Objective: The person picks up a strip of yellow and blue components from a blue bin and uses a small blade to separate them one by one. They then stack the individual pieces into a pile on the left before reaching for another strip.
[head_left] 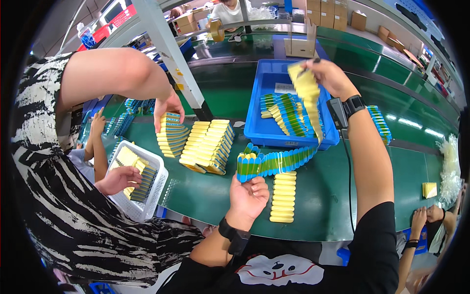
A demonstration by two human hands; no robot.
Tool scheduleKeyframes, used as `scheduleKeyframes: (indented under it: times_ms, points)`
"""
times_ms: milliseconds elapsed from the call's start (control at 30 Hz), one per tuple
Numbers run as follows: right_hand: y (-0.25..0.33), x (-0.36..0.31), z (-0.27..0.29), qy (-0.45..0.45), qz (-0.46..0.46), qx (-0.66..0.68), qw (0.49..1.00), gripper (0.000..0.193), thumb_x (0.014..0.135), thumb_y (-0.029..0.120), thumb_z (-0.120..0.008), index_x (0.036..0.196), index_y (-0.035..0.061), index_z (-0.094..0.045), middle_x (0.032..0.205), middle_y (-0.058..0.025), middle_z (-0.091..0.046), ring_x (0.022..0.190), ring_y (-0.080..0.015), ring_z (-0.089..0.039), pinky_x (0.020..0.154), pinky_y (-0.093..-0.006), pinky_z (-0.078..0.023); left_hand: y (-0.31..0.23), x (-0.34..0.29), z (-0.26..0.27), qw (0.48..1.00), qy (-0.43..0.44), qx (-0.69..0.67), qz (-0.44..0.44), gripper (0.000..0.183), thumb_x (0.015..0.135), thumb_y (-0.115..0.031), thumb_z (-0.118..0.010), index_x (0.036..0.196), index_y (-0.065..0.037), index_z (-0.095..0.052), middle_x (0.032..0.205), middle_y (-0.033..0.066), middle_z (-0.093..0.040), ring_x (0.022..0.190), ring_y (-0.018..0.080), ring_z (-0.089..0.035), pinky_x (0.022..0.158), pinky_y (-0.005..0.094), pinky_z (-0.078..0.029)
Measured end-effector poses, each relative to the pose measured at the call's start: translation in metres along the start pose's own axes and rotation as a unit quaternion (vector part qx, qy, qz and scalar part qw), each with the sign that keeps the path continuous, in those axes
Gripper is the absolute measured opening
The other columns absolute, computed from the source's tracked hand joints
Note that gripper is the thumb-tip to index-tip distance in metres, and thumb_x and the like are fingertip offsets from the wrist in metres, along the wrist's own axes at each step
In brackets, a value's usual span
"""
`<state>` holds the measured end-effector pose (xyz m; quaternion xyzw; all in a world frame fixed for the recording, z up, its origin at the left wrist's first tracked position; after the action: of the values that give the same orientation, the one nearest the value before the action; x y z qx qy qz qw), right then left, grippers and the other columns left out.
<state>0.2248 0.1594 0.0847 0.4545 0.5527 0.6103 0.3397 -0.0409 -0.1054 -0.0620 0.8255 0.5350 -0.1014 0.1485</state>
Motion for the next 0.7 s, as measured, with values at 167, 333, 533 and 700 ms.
scheduleKeyframes:
  times_ms: [167,333,533,700]
  points:
    - [-0.027,-0.032,-0.003,-0.085,-0.084,-0.18,0.976,0.029,0.097,0.033,-0.063,0.111,0.0108,-0.075,0.113,-0.0009,-0.07,0.105,-0.0127,-0.057,0.091,-0.0318,-0.04,0.009,0.0,-0.018,0.994,-0.065,0.043,-0.074,0.042,0.1,-0.049,-0.057,0.089,-0.008,-0.057,0.077,0.0008,-0.053,0.064,0.0114,-0.05,0.056,0.0258,-0.042]
    - [-0.027,-0.099,-0.028,-0.088,-0.072,-0.049,0.992,0.025,0.095,0.028,-0.066,0.108,0.0081,-0.074,0.109,-0.002,-0.072,0.103,-0.0129,-0.06,0.09,-0.0315,-0.043,0.013,0.012,-0.015,0.975,-0.071,0.185,-0.104,0.02,0.102,-0.027,-0.062,0.088,-0.015,-0.056,0.074,-0.0047,-0.053,0.063,0.0078,-0.049,0.053,0.0234,-0.039]
    - [-0.002,-0.174,-0.066,0.036,-0.017,0.061,0.997,0.02,0.097,0.017,-0.067,0.104,0.0001,-0.074,0.108,-0.0113,-0.072,0.103,-0.0201,-0.066,0.093,-0.0342,-0.051,0.024,0.019,-0.043,0.932,-0.041,0.322,-0.162,0.025,0.102,-0.027,-0.063,0.083,-0.016,-0.052,0.064,-0.0062,-0.044,0.056,0.0082,-0.044,0.049,0.0238,-0.034]
    - [0.005,-0.178,-0.085,0.089,0.093,-0.12,0.984,0.014,0.094,0.014,-0.07,0.097,0.002,-0.076,0.103,-0.0093,-0.073,0.119,-0.0214,-0.06,0.098,-0.0364,-0.047,0.044,0.013,-0.09,0.727,0.044,0.602,-0.328,0.019,0.1,-0.014,-0.065,0.084,-0.003,-0.065,0.063,-0.0051,-0.052,0.056,0.0035,-0.044,0.052,0.021,-0.031]
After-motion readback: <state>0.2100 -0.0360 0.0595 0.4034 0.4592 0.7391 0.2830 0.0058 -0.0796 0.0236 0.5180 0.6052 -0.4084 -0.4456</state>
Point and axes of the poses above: each hand's wrist, its own x-axis towards the middle knuckle, its own z-axis out of the back of the hand, y = z × x, the point moved 2 cm from there along x, towards the middle knuckle
